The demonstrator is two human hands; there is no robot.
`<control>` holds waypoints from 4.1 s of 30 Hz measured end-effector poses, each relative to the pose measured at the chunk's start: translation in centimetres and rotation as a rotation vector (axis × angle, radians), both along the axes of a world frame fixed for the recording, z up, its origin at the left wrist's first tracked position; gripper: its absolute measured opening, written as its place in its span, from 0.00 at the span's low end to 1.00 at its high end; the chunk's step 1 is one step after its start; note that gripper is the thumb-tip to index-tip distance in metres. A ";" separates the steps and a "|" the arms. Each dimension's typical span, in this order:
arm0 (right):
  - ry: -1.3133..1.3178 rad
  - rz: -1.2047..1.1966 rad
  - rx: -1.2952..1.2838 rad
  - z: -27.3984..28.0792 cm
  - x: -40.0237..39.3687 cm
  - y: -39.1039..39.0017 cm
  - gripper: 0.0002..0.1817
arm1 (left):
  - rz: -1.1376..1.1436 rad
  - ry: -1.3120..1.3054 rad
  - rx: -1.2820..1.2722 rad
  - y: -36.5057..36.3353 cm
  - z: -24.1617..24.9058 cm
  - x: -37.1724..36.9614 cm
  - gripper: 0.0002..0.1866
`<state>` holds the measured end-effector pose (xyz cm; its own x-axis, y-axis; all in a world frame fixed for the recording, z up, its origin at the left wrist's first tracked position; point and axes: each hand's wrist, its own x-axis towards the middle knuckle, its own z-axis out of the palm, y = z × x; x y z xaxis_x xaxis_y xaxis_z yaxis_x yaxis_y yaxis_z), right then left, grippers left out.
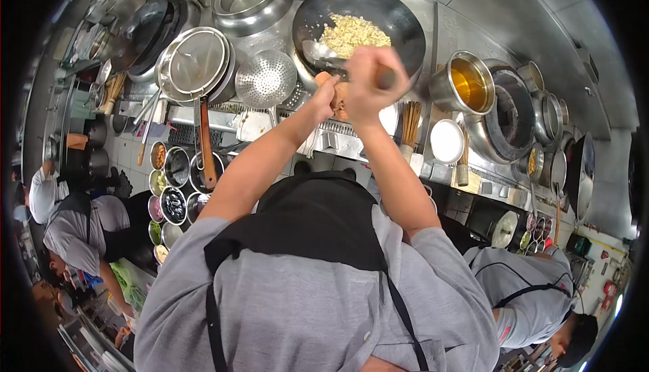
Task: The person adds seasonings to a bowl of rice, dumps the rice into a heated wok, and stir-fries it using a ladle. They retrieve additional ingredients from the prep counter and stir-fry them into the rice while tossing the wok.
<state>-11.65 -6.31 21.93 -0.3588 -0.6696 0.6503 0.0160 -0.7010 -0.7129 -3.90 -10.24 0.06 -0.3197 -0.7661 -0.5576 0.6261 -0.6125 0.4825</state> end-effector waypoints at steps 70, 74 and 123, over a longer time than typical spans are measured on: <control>-0.125 0.390 -0.044 3.7 -16.2 -5.5 0.07 | -0.119 -0.177 0.014 9.4 3.2 6.8 0.23; -0.555 0.063 0.116 -2.2 -11.3 -6.8 0.10 | 0.003 -0.040 0.040 6.2 1.7 4.4 0.20; -0.142 0.436 0.075 11.2 -11.6 -5.7 0.24 | 0.074 0.048 -0.024 3.7 -2.3 -0.4 0.07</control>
